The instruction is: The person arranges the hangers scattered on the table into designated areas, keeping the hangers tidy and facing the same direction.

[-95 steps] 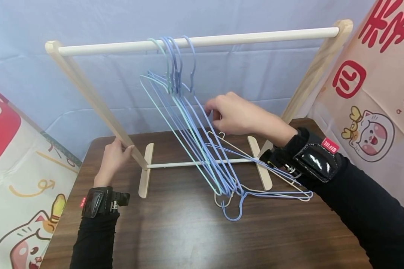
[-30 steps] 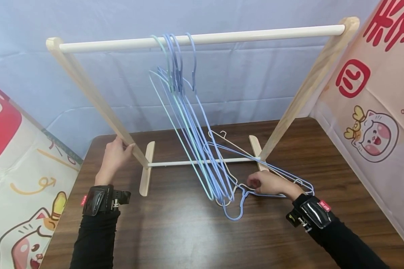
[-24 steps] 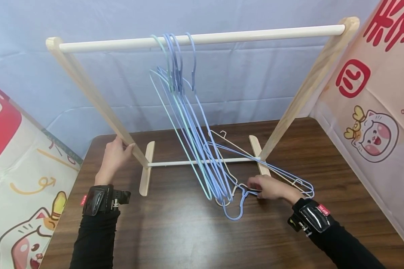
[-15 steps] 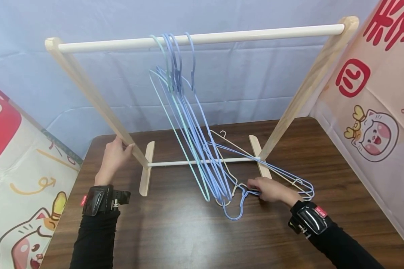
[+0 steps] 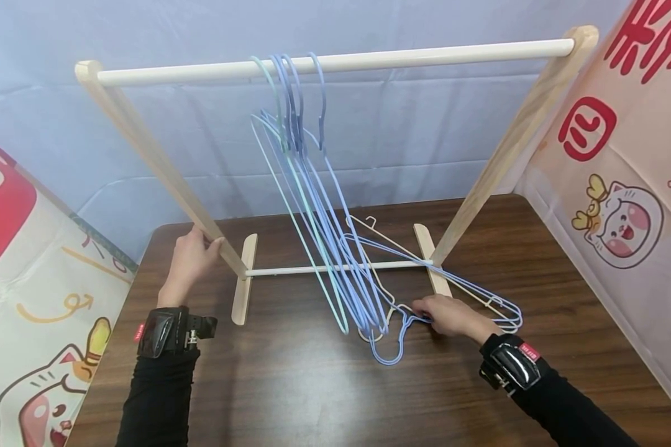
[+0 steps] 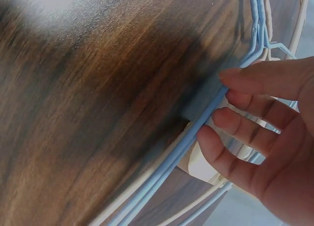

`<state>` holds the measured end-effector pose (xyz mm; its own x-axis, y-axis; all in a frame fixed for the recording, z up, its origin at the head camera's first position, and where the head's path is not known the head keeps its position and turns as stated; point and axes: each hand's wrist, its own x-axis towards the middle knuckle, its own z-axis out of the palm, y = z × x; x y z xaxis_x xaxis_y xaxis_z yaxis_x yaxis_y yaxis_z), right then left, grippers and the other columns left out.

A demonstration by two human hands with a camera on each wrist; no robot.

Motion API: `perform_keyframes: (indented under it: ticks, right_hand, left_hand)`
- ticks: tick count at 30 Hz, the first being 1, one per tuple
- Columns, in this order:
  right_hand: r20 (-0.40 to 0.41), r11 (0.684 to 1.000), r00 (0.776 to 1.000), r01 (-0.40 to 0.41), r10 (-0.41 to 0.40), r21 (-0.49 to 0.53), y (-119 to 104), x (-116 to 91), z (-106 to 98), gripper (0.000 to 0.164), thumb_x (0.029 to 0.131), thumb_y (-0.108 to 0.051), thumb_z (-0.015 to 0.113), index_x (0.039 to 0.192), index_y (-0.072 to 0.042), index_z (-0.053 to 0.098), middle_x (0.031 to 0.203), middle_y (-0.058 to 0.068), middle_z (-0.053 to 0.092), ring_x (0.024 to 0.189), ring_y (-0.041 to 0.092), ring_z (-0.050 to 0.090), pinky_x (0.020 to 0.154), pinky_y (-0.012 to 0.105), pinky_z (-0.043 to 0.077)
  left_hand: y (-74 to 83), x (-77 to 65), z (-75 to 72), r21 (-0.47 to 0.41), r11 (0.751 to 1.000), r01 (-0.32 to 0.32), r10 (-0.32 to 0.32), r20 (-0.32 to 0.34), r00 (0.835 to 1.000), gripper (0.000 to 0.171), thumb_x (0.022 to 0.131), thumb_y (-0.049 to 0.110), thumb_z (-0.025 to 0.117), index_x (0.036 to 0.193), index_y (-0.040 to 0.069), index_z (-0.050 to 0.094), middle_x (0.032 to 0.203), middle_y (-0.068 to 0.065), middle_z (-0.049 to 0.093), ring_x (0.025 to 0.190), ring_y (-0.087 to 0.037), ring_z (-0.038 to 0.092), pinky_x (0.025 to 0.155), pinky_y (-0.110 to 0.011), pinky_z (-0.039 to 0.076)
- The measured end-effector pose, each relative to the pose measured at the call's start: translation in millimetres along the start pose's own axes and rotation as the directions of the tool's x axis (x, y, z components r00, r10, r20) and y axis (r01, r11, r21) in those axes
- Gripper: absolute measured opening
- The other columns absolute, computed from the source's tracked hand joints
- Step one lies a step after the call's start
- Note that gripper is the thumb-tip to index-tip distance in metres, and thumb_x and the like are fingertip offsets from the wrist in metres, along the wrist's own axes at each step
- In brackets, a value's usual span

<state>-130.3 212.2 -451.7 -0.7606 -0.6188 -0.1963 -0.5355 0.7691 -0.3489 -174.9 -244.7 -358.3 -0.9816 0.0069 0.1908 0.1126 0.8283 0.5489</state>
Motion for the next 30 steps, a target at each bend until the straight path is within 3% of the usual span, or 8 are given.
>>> perform_keyframes:
  ticks: [17, 24, 30]
  right_hand:
    - [0.026, 1.000, 0.999, 0.020, -0.020, -0.003, 0.9, -2.5, -9.9, 0.031, 0.065, 0.015, 0.056, 0.068, -0.014, 0.049, 0.060, -0.008, 0.039, 0.055, 0.009, 0.038, 0.048, 0.026, 0.031]
    - [0.003, 0.998, 0.998, 0.065, -0.065, -0.011, 1.0, -3.3, -19.1, 0.030, 0.059, 0.015, 0.053, 0.064, -0.014, 0.046, 0.058, -0.009, 0.036, 0.052, 0.009, 0.036, 0.047, 0.024, 0.030]
    - [0.010, 0.998, 0.998, 0.063, -0.063, 0.010, 0.6, -3.9, -26.7, 0.029, 0.062, 0.014, 0.056, 0.065, -0.014, 0.048, 0.059, -0.010, 0.038, 0.055, 0.007, 0.038, 0.049, 0.023, 0.032]
  left_hand:
    - [-0.2, 0.1, 0.8, -0.003, 1.000, 0.003, -0.003, 0.011, 1.000, 0.033, 0.092, 0.010, 0.052, 0.110, -0.017, 0.045, 0.090, -0.034, 0.058, 0.073, -0.041, 0.061, 0.052, -0.039, 0.044]
    - [0.9, 0.1, -0.2, -0.005, 1.000, 0.016, -0.016, 0.020, 1.000, 0.034, 0.093, 0.011, 0.052, 0.111, -0.016, 0.045, 0.090, -0.034, 0.058, 0.069, -0.038, 0.061, 0.049, -0.035, 0.041]
    - [1.0, 0.2, -0.3, 0.000, 1.000, 0.020, -0.020, 0.019, 1.000, 0.033, 0.093, 0.011, 0.052, 0.111, -0.016, 0.046, 0.090, -0.034, 0.058, 0.071, -0.039, 0.061, 0.051, -0.038, 0.043]
